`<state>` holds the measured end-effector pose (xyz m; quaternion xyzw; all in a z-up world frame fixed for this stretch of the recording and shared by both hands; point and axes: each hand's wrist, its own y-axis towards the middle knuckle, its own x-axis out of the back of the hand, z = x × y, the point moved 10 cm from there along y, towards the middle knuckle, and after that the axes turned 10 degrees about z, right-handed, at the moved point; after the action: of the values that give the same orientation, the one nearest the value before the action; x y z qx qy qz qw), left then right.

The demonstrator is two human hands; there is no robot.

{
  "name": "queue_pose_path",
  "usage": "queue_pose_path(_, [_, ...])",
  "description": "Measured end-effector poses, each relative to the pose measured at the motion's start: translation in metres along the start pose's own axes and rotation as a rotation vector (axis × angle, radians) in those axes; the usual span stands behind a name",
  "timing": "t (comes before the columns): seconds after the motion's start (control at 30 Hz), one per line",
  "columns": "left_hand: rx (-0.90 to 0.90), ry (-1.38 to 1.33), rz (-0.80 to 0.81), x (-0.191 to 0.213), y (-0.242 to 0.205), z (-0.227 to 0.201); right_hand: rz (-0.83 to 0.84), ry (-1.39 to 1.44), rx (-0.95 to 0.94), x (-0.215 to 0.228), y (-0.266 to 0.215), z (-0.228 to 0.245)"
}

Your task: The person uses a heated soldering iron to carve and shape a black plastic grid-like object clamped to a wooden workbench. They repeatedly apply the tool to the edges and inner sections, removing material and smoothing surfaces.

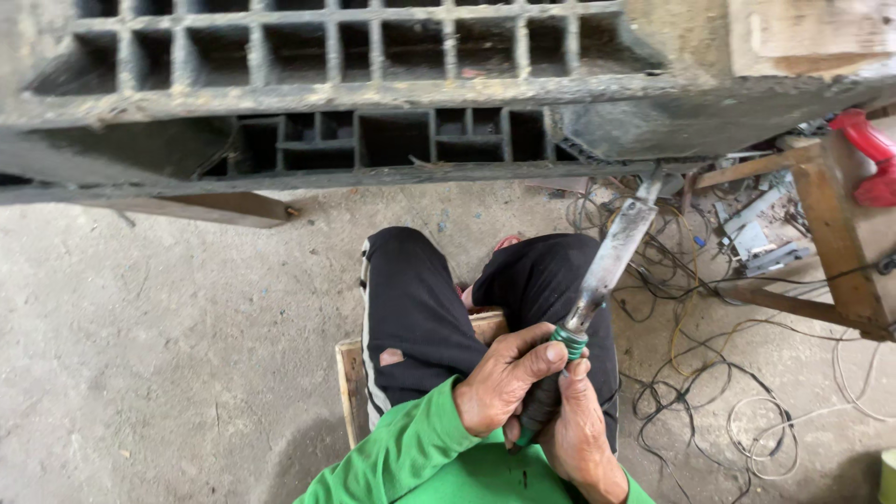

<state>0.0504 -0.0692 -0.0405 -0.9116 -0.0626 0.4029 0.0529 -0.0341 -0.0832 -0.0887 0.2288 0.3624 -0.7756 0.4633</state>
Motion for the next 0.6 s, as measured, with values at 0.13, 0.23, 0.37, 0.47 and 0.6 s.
queue_pose_path(0.13, [0.104, 0.05, -0.066, 0.004, -0.004, 0.004, -0.014, -0.002, -0.006, 0.006, -0.001, -0.003])
queue_pose_path(0.23, [0.112, 0.065, -0.073, 0.002, -0.002, 0.0, 0.07, 0.026, 0.023, 0.0, 0.001, 0.0])
queue_pose_path(0.37, [0.143, 0.111, -0.083, 0.002, -0.003, -0.003, 0.094, 0.024, 0.022, -0.003, 0.004, 0.003])
queue_pose_path(0.47, [0.12, 0.119, -0.075, 0.0, -0.001, -0.007, 0.071, 0.032, 0.012, -0.005, 0.005, 0.004])
queue_pose_path(0.6, [0.108, 0.118, -0.072, -0.001, 0.002, -0.009, 0.168, 0.013, 0.043, -0.017, 0.007, 0.013])
